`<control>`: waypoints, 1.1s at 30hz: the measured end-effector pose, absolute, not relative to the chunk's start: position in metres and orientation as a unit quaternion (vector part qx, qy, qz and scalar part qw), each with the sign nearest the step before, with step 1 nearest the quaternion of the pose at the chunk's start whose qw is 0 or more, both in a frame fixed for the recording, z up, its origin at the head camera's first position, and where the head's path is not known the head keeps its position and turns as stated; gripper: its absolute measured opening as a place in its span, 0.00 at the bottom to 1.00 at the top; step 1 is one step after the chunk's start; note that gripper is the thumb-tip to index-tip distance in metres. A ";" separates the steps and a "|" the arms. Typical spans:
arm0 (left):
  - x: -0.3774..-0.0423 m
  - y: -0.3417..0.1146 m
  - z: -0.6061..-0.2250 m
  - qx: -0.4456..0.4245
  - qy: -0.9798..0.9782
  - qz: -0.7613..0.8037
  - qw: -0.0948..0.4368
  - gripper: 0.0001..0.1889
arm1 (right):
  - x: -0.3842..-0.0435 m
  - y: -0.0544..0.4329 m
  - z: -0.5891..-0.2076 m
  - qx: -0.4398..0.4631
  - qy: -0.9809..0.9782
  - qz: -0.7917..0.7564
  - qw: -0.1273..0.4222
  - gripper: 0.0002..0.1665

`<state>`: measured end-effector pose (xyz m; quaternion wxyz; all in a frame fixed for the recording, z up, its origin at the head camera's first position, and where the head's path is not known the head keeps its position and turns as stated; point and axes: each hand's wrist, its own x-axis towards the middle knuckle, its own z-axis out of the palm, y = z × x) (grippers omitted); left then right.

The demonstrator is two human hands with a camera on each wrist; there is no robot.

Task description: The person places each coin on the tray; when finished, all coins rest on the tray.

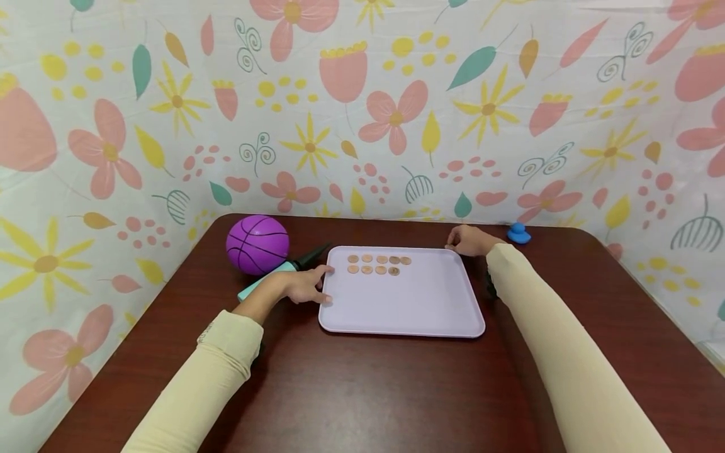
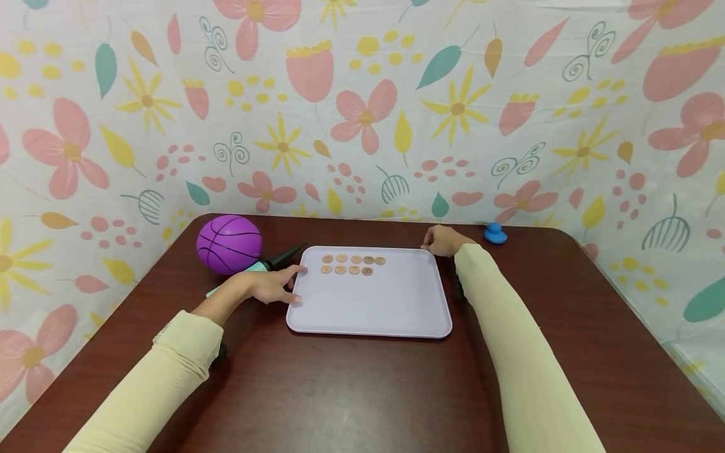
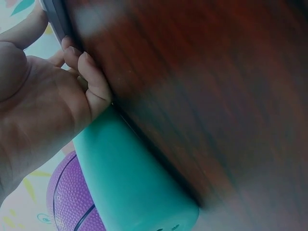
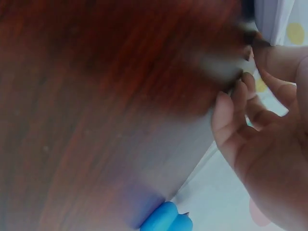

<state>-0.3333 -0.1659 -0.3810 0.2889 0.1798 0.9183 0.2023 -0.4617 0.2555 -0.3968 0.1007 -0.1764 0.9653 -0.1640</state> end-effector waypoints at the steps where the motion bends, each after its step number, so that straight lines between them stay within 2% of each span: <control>1: -0.333 -0.166 -0.381 0.181 0.918 0.203 0.290 0.43 | -0.461 0.256 -0.396 -0.167 0.966 -0.163 0.111 0.15; 11: -0.331 -0.167 -0.380 0.168 0.915 0.215 0.299 0.42 | -0.457 0.259 -0.395 -0.139 0.956 -0.238 0.104 0.17; 18: -0.330 -0.166 -0.379 0.174 0.914 0.212 0.298 0.42 | -0.456 0.267 -0.397 -0.138 0.953 -0.244 0.114 0.22; 26: -0.331 -0.167 -0.378 0.174 0.916 0.209 0.296 0.42 | -0.460 0.273 -0.400 -0.137 0.954 -0.242 0.111 0.21; 29: -0.332 -0.167 -0.379 0.177 0.915 0.207 0.297 0.42 | -0.460 0.276 -0.402 -0.131 0.959 -0.232 0.100 0.21; 33: -0.331 -0.166 -0.378 0.180 0.916 0.203 0.297 0.42 | -0.456 0.276 -0.400 -0.143 0.962 -0.223 0.059 0.20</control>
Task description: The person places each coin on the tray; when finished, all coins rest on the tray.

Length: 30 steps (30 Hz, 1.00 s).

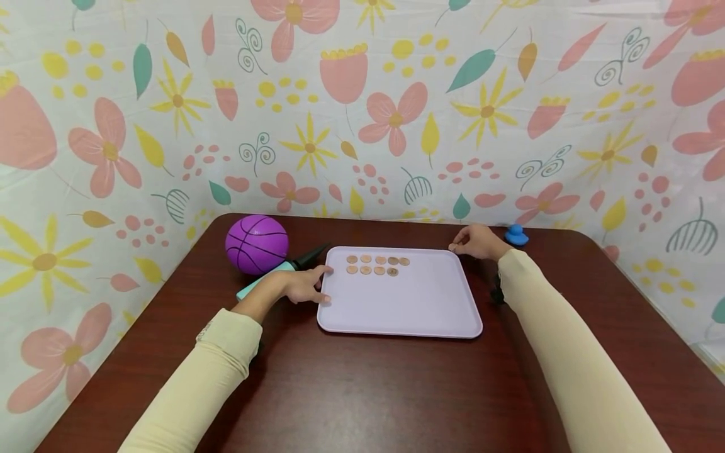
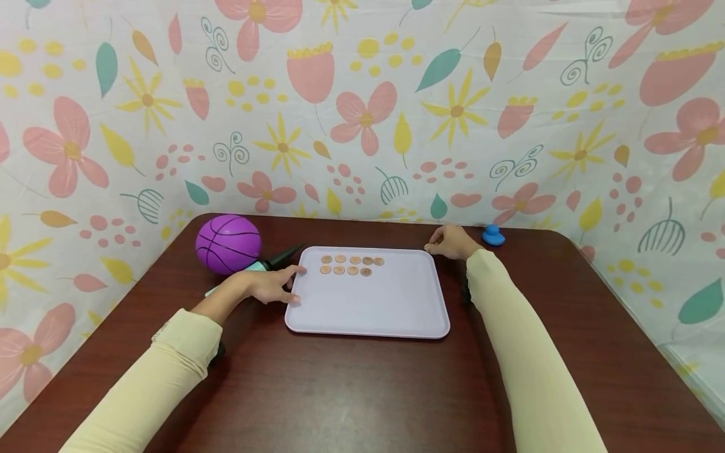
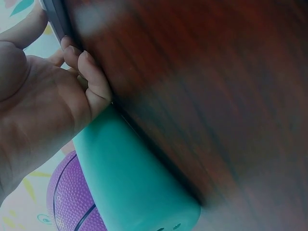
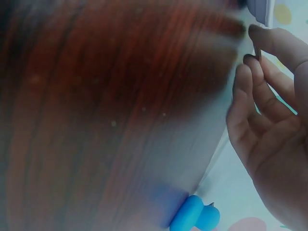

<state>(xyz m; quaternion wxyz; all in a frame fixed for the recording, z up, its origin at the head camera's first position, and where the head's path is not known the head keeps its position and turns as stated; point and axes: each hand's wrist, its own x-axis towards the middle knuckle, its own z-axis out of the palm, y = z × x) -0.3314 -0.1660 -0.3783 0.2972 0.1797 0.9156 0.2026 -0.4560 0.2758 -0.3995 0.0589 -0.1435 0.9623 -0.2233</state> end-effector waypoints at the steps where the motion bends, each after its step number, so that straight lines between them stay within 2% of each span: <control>1: -0.331 -0.166 -0.378 0.179 0.916 0.203 0.298 0.42 | -0.454 0.275 -0.398 -0.145 0.963 -0.223 0.048 0.20; 4: -0.332 -0.165 -0.378 0.177 0.915 0.203 0.300 0.42 | -0.449 0.274 -0.395 -0.147 0.961 -0.233 0.027 0.20; 15: -0.333 -0.164 -0.379 0.171 0.914 0.207 0.305 0.42 | -0.434 0.259 -0.392 -0.165 0.950 -0.265 0.011 0.18; 22: -0.331 -0.166 -0.376 0.168 0.907 0.219 0.317 0.43 | -0.421 0.241 -0.387 -0.172 0.943 -0.281 0.033 0.16; 30: -0.331 -0.164 -0.378 0.164 0.913 0.214 0.306 0.42 | -0.407 0.221 -0.386 -0.214 0.930 -0.294 0.052 0.12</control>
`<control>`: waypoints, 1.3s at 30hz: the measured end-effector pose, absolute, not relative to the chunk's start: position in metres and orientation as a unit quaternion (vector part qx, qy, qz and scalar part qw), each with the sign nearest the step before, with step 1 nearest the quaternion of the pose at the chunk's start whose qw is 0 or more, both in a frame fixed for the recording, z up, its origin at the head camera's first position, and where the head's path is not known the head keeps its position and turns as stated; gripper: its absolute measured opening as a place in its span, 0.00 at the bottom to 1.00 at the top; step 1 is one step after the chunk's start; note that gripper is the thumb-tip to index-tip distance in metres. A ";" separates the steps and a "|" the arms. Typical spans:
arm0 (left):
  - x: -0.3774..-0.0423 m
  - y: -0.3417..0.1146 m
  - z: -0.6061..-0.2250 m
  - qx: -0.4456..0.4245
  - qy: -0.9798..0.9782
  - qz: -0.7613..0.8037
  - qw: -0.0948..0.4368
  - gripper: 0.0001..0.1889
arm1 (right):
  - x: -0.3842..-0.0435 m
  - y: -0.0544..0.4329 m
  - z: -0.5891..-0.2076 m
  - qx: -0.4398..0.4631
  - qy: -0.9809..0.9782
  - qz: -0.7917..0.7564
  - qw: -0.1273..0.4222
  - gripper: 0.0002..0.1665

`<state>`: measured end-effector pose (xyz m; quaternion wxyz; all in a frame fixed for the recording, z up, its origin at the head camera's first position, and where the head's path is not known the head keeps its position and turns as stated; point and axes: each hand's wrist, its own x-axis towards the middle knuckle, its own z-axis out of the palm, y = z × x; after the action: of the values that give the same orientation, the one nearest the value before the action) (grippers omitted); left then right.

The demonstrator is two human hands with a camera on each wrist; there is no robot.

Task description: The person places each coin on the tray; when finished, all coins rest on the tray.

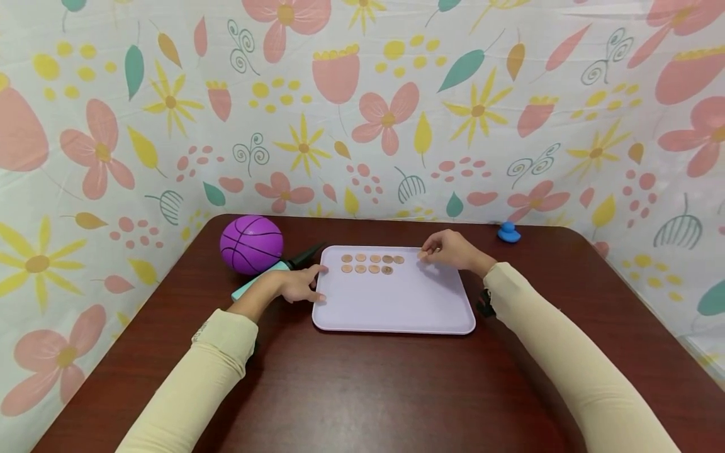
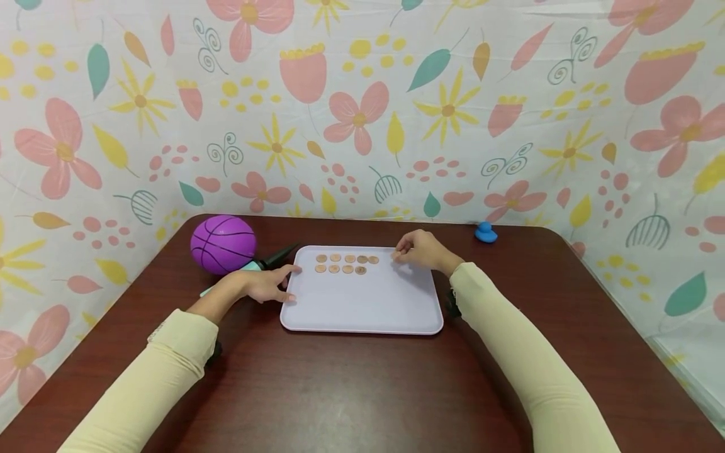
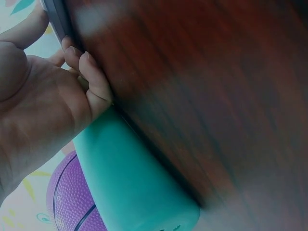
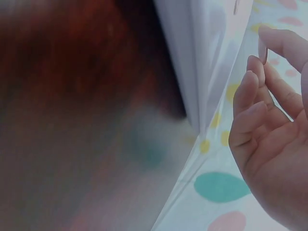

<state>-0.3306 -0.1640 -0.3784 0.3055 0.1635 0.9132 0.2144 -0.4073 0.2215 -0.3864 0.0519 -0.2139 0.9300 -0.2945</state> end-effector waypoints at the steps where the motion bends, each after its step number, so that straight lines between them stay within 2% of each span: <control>1: -0.330 -0.164 -0.379 0.165 0.913 0.213 0.305 0.42 | -0.406 0.219 -0.387 -0.220 0.927 -0.298 0.056 0.13; 20: -0.332 -0.165 -0.379 0.160 0.913 0.212 0.309 0.43 | -0.397 0.187 -0.382 -0.274 0.918 -0.269 0.102 0.09; 27: -0.332 -0.164 -0.381 0.166 0.913 0.209 0.308 0.42 | -0.396 0.179 -0.392 -0.267 0.918 -0.267 0.124 0.10; 39: -0.330 -0.165 -0.386 0.171 0.914 0.215 0.300 0.43 | -0.392 0.172 -0.401 -0.237 0.930 -0.255 0.121 0.15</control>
<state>-0.3301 -0.1648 -0.3855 0.3000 0.1708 0.9136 0.2151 -0.3925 0.1717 -0.4014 0.1211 -0.2373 0.9296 -0.2548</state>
